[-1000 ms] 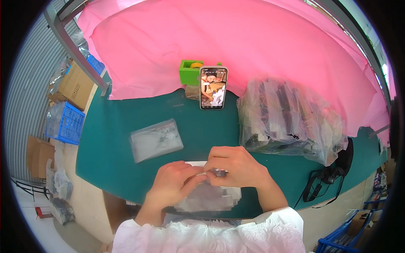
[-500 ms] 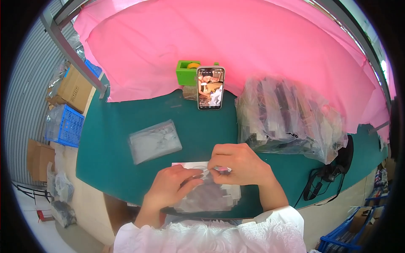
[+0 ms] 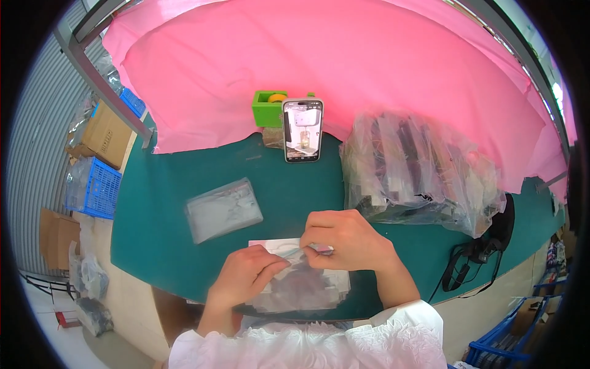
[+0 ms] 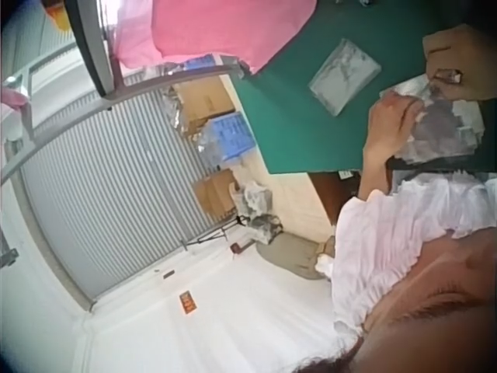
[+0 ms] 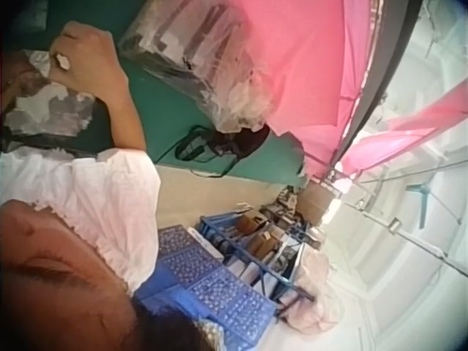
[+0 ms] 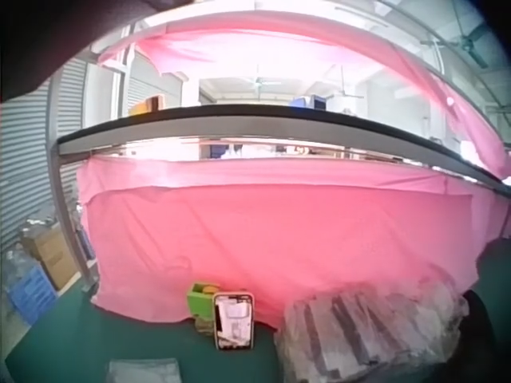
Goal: Packaging small components into plastic zip-lock bags at a manual workstation.
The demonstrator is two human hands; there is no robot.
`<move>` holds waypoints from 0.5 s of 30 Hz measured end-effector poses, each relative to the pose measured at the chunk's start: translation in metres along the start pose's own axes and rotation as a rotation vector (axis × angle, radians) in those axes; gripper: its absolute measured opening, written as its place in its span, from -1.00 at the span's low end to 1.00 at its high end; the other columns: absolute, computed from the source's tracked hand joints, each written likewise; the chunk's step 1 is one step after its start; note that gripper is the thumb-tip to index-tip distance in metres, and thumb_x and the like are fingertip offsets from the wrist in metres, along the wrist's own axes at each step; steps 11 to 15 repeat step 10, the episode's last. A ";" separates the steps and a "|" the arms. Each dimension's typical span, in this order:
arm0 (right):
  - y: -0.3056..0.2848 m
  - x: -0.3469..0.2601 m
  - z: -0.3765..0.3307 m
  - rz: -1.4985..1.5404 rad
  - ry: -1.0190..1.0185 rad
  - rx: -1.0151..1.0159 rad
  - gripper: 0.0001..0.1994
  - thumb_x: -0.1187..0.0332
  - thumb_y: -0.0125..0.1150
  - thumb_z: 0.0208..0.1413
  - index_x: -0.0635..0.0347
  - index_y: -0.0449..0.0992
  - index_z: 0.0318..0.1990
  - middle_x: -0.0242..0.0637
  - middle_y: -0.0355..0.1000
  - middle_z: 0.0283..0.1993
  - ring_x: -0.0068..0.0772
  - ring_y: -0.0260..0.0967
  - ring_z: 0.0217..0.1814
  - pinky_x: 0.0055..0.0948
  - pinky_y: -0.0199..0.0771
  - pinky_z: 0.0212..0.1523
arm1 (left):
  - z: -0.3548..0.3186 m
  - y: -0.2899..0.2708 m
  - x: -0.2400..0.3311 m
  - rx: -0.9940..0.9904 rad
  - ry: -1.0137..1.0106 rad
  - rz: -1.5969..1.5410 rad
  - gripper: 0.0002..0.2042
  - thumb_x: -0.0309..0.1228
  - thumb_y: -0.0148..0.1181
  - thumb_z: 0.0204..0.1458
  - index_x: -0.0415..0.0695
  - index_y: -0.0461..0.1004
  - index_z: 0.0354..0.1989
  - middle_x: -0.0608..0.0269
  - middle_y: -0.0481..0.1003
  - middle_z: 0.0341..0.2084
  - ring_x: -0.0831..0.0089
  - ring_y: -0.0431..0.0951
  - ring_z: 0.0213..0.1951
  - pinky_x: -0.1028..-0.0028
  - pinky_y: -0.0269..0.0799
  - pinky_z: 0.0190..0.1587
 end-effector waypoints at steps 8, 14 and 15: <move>-0.008 0.002 -0.001 0.030 0.011 0.015 -0.85 0.49 0.32 -0.25 0.05 0.49 -0.47 -0.46 0.33 -0.49 -0.39 0.36 -0.51 -0.41 0.37 -0.56 | -0.002 -0.010 0.002 0.023 -0.007 -0.007 -0.84 -0.38 0.25 0.05 -0.12 0.65 -0.23 0.20 0.58 -0.47 0.23 0.53 -0.40 0.34 0.46 -0.31; -0.008 0.001 0.000 0.007 0.008 0.024 -0.85 0.49 0.32 -0.24 0.05 0.50 -0.46 -0.47 0.34 -0.48 -0.42 0.37 -0.50 -0.44 0.38 -0.56 | -0.004 -0.004 -0.003 -0.024 0.029 -0.019 -0.74 -0.38 0.26 0.04 -0.10 0.62 -0.08 0.19 0.60 -0.44 0.32 0.55 -0.37 0.32 0.49 -0.25; -0.008 0.001 0.000 0.007 0.008 0.024 -0.85 0.49 0.32 -0.24 0.05 0.50 -0.46 -0.47 0.34 -0.48 -0.42 0.37 -0.50 -0.44 0.38 -0.56 | -0.004 -0.004 -0.003 -0.024 0.029 -0.019 -0.74 -0.38 0.26 0.04 -0.10 0.62 -0.08 0.19 0.60 -0.44 0.32 0.55 -0.37 0.32 0.49 -0.25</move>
Point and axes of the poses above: each hand's wrist, its own z-axis towards the middle knuckle, its own y-axis out of the palm, x = y × z, the point moved 9 cm from there along z, towards the middle knuckle
